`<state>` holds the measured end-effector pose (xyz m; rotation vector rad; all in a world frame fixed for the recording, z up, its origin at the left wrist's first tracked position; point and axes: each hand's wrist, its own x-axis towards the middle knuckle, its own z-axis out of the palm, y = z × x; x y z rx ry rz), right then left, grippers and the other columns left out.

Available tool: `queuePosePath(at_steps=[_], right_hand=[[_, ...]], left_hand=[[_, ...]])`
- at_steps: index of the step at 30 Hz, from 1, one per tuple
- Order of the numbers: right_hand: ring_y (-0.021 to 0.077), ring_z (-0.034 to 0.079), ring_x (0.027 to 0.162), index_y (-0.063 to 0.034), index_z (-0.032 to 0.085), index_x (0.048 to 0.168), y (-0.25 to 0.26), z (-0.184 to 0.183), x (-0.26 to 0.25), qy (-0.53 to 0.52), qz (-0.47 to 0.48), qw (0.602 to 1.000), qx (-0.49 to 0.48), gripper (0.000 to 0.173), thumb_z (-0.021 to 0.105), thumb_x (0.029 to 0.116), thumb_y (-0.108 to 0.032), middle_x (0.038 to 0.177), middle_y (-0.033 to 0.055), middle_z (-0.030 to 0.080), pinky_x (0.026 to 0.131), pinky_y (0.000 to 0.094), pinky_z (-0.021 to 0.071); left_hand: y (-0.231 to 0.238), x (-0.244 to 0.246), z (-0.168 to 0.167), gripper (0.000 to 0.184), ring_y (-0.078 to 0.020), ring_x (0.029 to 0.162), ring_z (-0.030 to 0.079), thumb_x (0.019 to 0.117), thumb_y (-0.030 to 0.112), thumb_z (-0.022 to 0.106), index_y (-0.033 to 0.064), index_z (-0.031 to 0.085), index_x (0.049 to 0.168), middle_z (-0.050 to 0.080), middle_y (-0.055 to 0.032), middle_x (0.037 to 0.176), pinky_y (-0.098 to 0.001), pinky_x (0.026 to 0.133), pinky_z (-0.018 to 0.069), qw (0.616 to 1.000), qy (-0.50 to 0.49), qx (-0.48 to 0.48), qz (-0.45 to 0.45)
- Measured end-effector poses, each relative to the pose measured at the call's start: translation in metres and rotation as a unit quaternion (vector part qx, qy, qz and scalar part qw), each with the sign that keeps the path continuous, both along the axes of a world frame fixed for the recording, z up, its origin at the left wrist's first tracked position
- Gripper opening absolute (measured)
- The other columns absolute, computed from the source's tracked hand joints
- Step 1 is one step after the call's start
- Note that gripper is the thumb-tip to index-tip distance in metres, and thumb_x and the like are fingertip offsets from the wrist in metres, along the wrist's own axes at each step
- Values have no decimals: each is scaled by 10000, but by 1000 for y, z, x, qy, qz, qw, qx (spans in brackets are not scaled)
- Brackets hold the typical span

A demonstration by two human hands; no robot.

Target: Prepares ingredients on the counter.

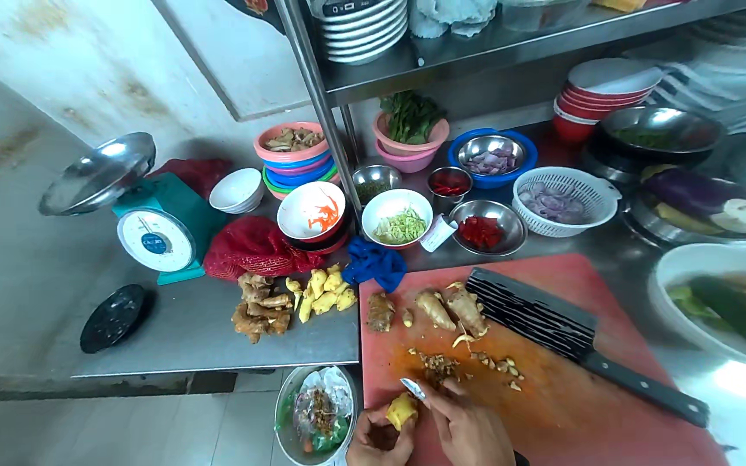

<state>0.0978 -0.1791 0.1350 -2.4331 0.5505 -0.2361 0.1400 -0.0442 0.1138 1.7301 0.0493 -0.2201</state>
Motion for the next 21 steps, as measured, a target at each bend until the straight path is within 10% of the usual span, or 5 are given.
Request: queuePosePath(at_steps=[21], right_hand=[[338,738,774,-191,810,1165,8,3,11,-1,-1,999,33,307,643,934,-78,986,163,747,630,514,604]], left_hand=[[-1,14,10,258,-141,604,698,741,-97,788,-68,625,939,708,-91,714,-296,605,618,992,109,-45,37]])
